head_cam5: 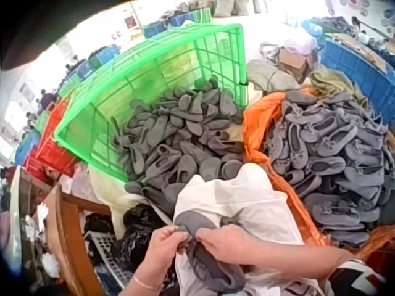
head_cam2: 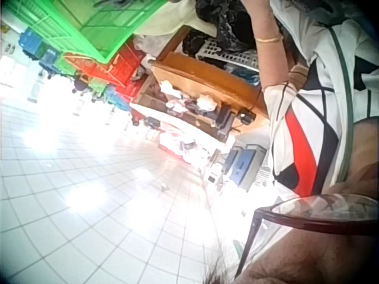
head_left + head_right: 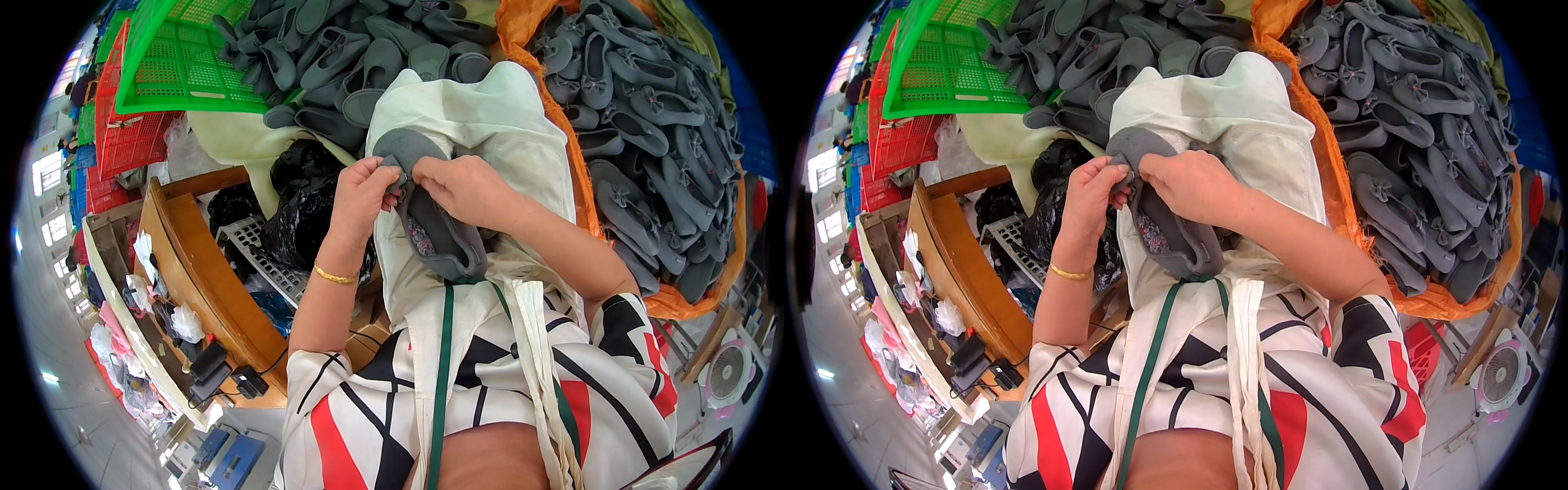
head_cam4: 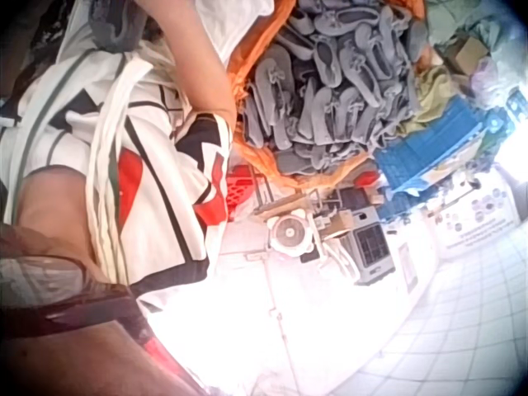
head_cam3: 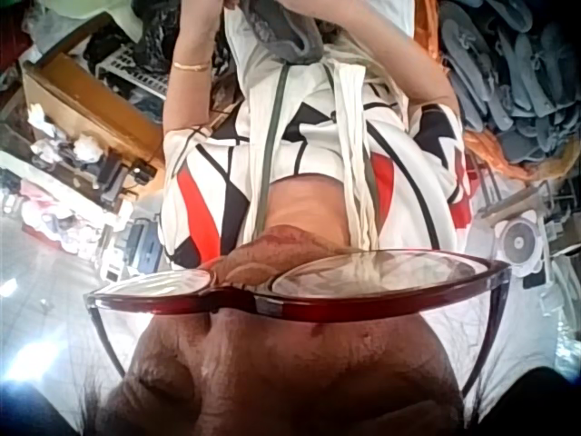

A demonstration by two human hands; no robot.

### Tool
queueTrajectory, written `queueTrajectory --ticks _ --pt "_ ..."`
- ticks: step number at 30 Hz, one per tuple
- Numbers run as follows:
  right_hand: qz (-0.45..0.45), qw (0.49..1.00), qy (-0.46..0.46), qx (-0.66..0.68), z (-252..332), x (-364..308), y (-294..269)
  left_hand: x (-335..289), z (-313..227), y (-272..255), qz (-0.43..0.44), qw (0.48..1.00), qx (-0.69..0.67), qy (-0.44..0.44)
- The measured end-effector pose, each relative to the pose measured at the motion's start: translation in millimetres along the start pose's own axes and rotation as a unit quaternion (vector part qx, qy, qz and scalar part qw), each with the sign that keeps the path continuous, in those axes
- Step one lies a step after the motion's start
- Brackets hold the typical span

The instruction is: The person sits at a workstation and sews a decorative bow onto the front of grey fabric slippers. They pick up a slipper from a pile, use a needle and thread to attach the bow, and then place the finished slipper into a large orange basket.

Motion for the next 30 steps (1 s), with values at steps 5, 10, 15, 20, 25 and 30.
queueTrajectory --ticks 5,10,15,20,25,30 --pt "0.009 0.998 0.056 -0.015 3.8 -7.3 7.0 3.8 -1.5 -2.6 0.02 0.999 -0.007 -0.025" --pt "-0.028 0.998 0.059 -0.015 8.9 -11.3 13.3 8.6 4.6 -9.1 0.037 0.998 -0.035 -0.043" --pt "-0.071 0.995 0.071 0.027 10.1 -7.4 18.1 7.5 5.0 -8.4 0.046 0.995 -0.074 -0.044" --pt "-0.074 0.984 0.122 0.106 9.6 7.1 21.3 9.5 10.0 -8.6 0.05 0.995 -0.079 -0.029" --pt "-0.057 0.997 0.045 0.042 7.6 16.7 1.6 8.1 9.9 -9.2 0.042 0.998 -0.049 -0.006" --pt "-0.093 0.994 -0.012 0.062 4.0 20.7 11.4 7.9 11.3 -3.7 0.038 0.999 -0.026 0.017"
Point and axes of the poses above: each hand's wrist, its own x-axis towards the middle knuckle, its own y-axis out of the palm, z = x × y, the point moved 1 cm from there along x, towards the middle knuckle, and after that the axes turned 10 degrees about -z, right-handed, at the moved point
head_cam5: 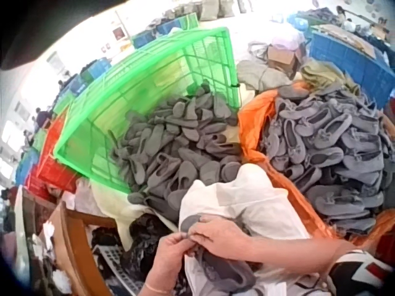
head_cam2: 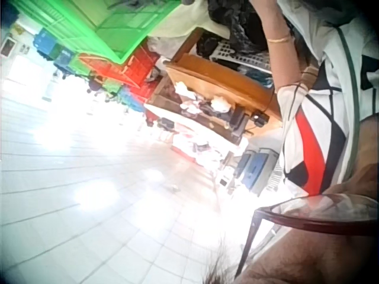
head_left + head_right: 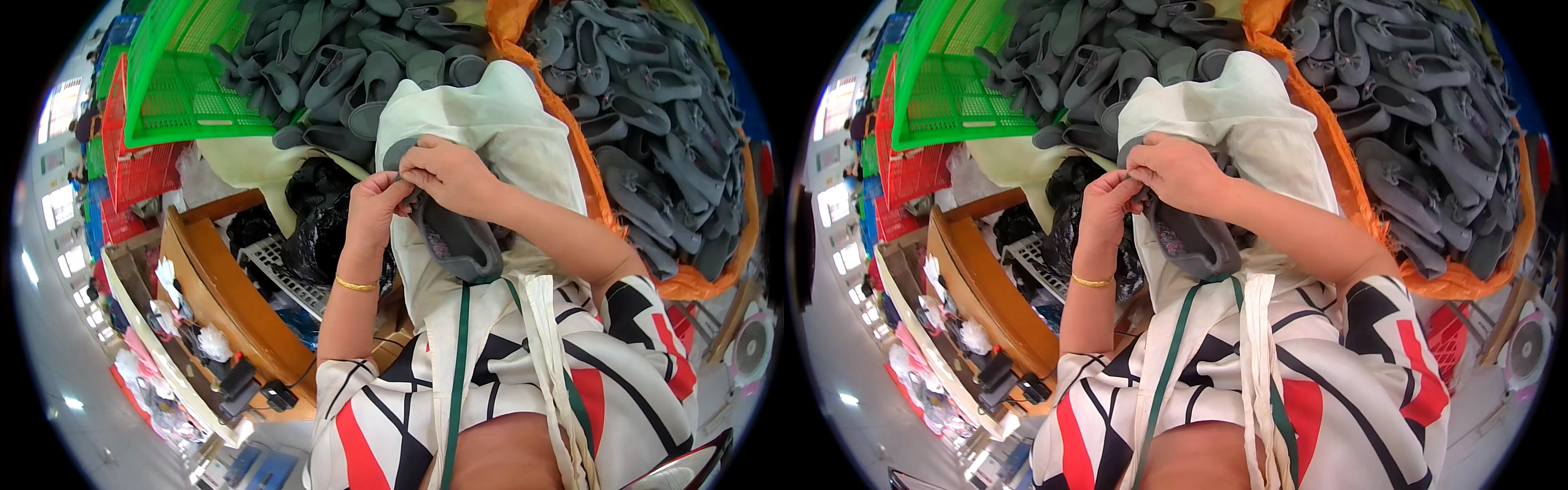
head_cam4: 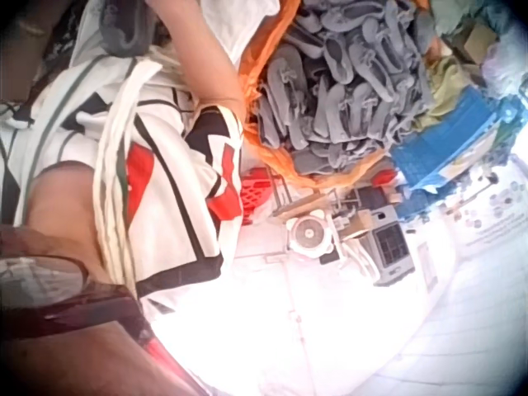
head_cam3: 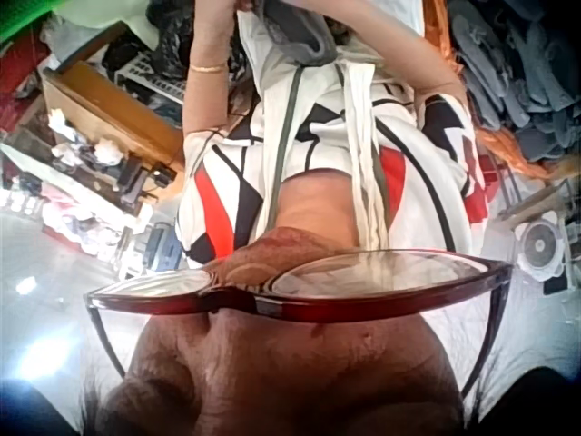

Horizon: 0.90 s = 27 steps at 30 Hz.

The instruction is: The person sits at a workstation and sews a decorative bow onto the front of grey fabric slippers. They pick up a slipper from a pile, use a needle and thread to attach the bow, and then place the finished slipper into a large orange basket.

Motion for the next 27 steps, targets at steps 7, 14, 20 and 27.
queueTrajectory --ticks 7,14,20,27 --pt "-0.037 0.946 0.223 0.231 -7.4 32.2 10.3 -2.8 -1.7 4.7 -0.016 0.999 0.033 0.024" --pt "0.026 0.836 0.336 0.433 -12.7 30.5 -45.1 -3.5 1.6 3.5 -0.022 0.996 0.073 0.055" --pt "-0.022 0.91 0.297 0.288 -16.1 19.8 -74.9 -20.6 -14.4 21.5 -0.152 0.766 0.418 0.464" --pt "0.063 0.939 -0.156 -0.301 -33.8 3.2 -65.9 -38.0 -9.4 27.9 -0.119 0.644 0.549 0.519"
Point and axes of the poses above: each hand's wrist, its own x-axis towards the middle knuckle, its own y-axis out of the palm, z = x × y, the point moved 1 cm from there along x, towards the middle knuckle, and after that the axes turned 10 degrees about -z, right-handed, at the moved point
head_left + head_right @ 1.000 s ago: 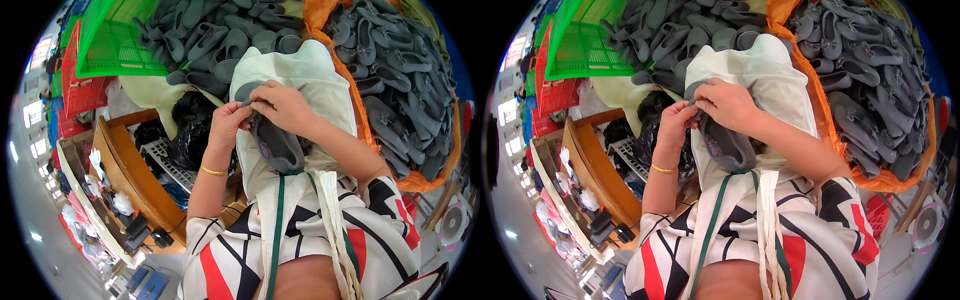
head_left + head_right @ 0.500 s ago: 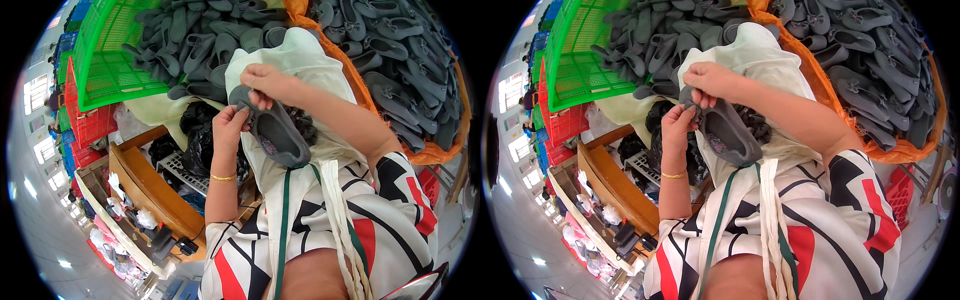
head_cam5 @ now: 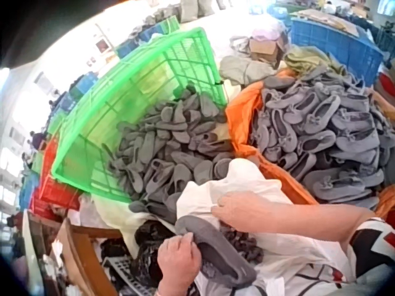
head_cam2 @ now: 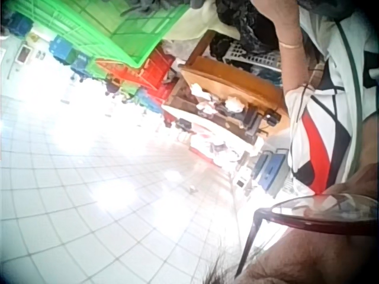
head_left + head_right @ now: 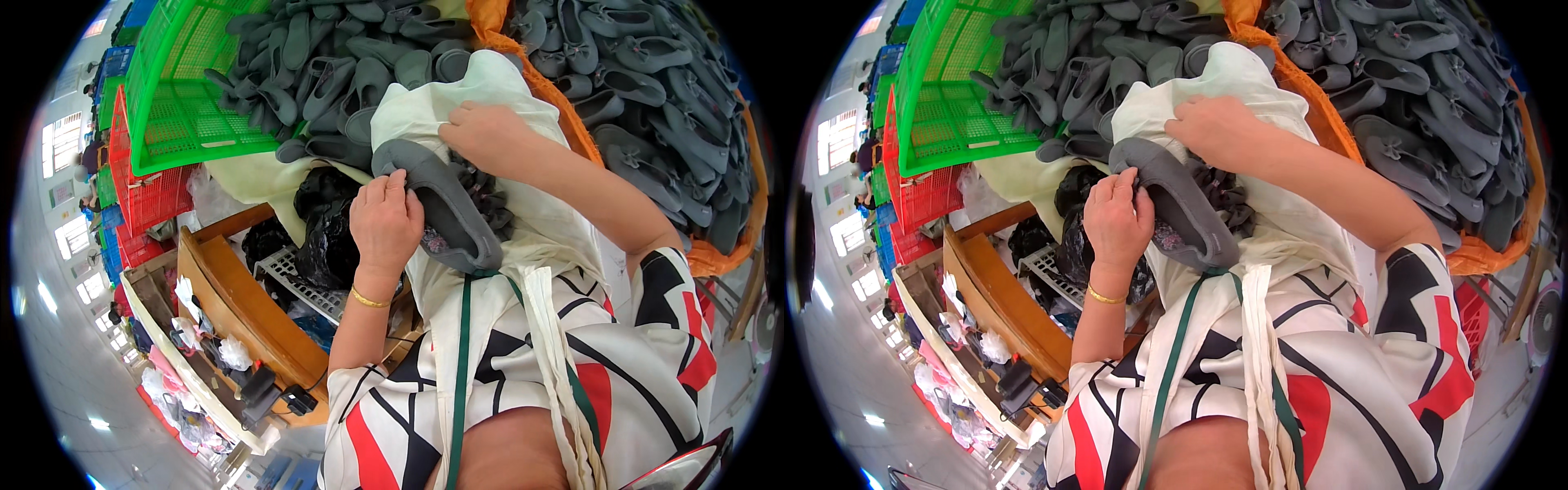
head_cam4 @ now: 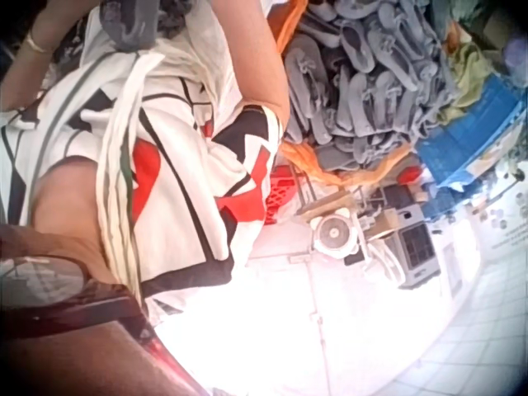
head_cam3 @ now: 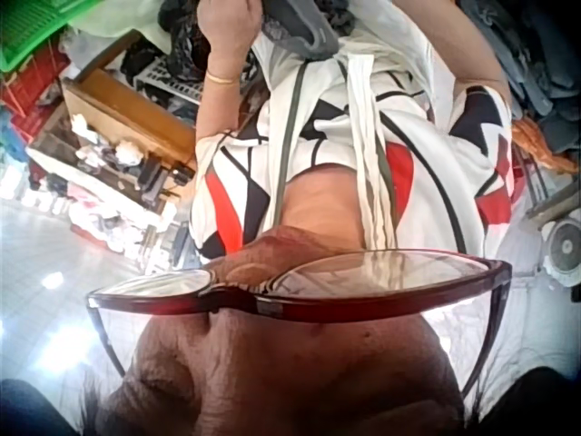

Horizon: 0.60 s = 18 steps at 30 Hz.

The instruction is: The person sits at a workstation and sews a decorative bow onto the front of grey fabric slippers. They pick up a slipper from a pile, use a needle and thread to attach the bow, and then place the finished slipper into a large orange basket.

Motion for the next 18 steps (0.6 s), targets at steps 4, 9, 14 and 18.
queueTrajectory --ticks 4,9,14,18 --pt "-0.041 0.998 0.052 -0.022 10.1 25.4 11.9 -4.1 -2.5 7.9 0.013 0.991 -0.061 -0.122" --pt "-0.134 0.825 0.24 0.494 54.4 49.1 46.8 -10.1 9.1 25.0 -0.017 0.96 -0.146 -0.236" --pt "-0.076 0.537 0.44 0.715 74.9 46.0 46.4 -10.6 16.3 29.4 -0.033 0.957 -0.181 -0.226" --pt "-0.097 0.602 0.393 0.689 103.1 36.7 13.0 -3.1 24.8 17.0 -0.054 0.985 -0.141 -0.082"
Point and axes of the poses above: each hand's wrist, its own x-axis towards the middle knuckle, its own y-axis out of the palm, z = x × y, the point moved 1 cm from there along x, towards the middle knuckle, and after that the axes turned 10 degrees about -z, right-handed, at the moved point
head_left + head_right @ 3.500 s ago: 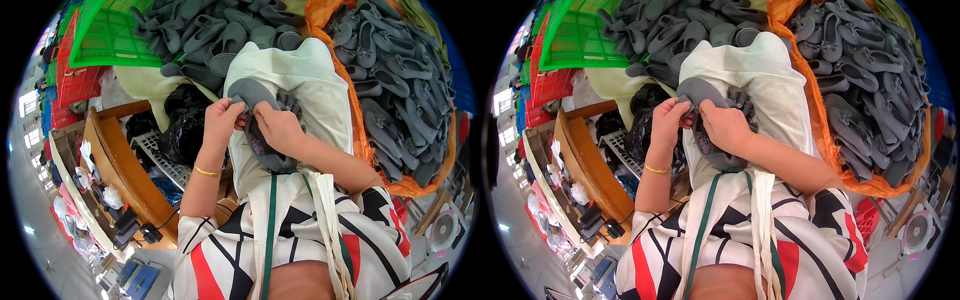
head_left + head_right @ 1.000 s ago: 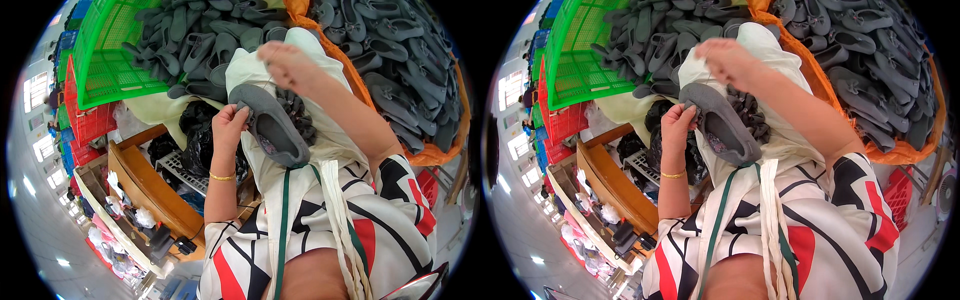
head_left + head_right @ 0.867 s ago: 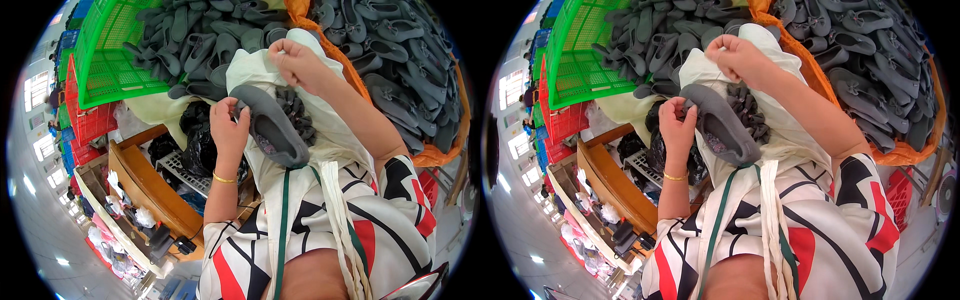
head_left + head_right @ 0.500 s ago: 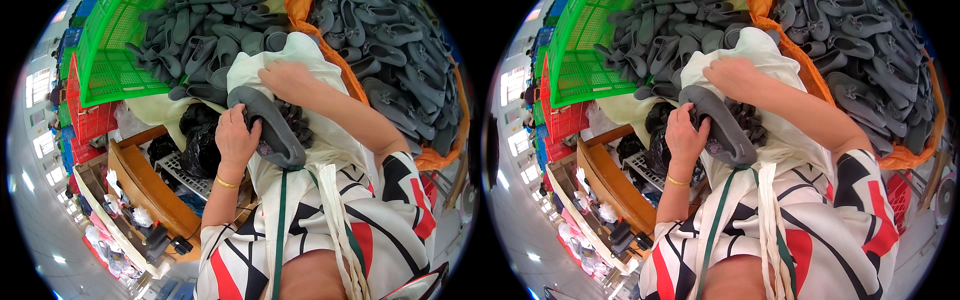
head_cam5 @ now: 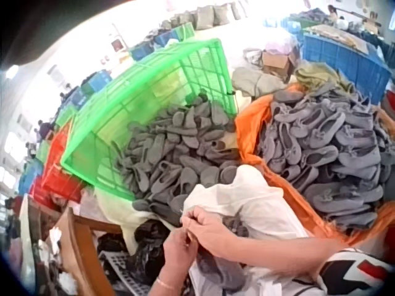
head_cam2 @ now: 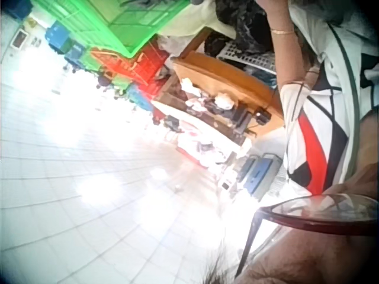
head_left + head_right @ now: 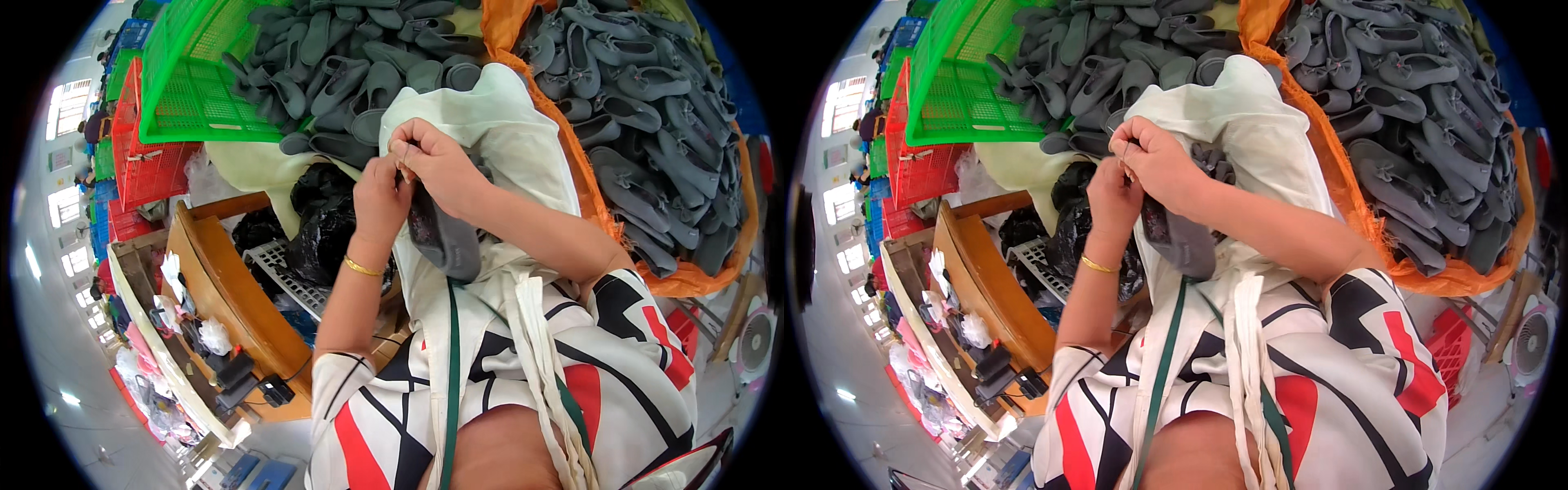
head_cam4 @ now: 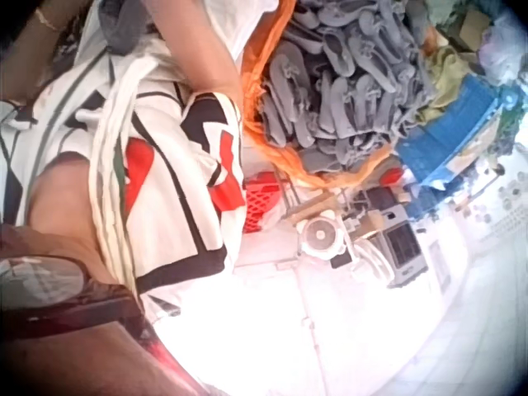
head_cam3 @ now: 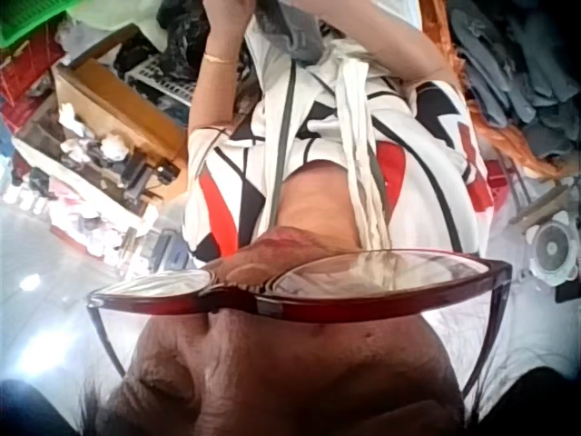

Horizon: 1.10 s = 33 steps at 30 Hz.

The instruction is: The person sits at a workstation and sews a decorative bow onto the front of grey fabric slippers. They pick up a slipper from a pile, use a needle and thread to attach the bow, and then place the finished slipper into a large orange basket.

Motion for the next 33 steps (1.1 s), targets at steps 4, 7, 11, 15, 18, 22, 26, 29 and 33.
queueTrajectory --ticks 4,7,11,15,18,22,26,29,33 --pt "-0.004 0.993 -0.111 -0.045 35.0 -36.2 -9.9 39.5 -35.5 -8.8 -0.001 0.992 -0.054 0.112" --pt "-0.01 0.982 -0.177 -0.062 34.9 -57.6 -35.9 39.2 -49.0 4.5 0.086 0.982 -0.15 0.081" --pt "-0.022 0.964 -0.179 -0.195 20.2 -74.9 -84.2 5.2 -52.1 39.8 0.218 0.956 -0.196 0.03" --pt "-0.045 0.834 -0.31 -0.454 47.1 -91.8 -110.9 -6.4 -49.5 52.8 0.319 0.902 -0.28 -0.085" --pt "-0.05 0.816 -0.303 -0.49 72.0 -98.9 -124.9 3.4 -56.9 42.4 0.277 0.898 -0.316 -0.132" --pt "-0.02 0.915 -0.151 -0.374 85.8 -118.2 -104.6 5.0 -70.9 36.1 0.249 0.914 -0.254 -0.197" --pt "0.181 0.933 -0.019 -0.31 90.2 -126.8 -93.1 -0.3 -81.2 39.6 0.308 0.925 -0.158 -0.155" --pt "0.197 0.907 0.017 -0.373 88.9 -116.3 -97.8 -6.5 -72.5 40.8 0.322 0.91 -0.187 -0.183" --pt "0.083 0.813 -0.227 -0.529 55.5 -86.2 -122.7 -11.4 -69.6 33.3 0.32 0.892 -0.212 -0.24"
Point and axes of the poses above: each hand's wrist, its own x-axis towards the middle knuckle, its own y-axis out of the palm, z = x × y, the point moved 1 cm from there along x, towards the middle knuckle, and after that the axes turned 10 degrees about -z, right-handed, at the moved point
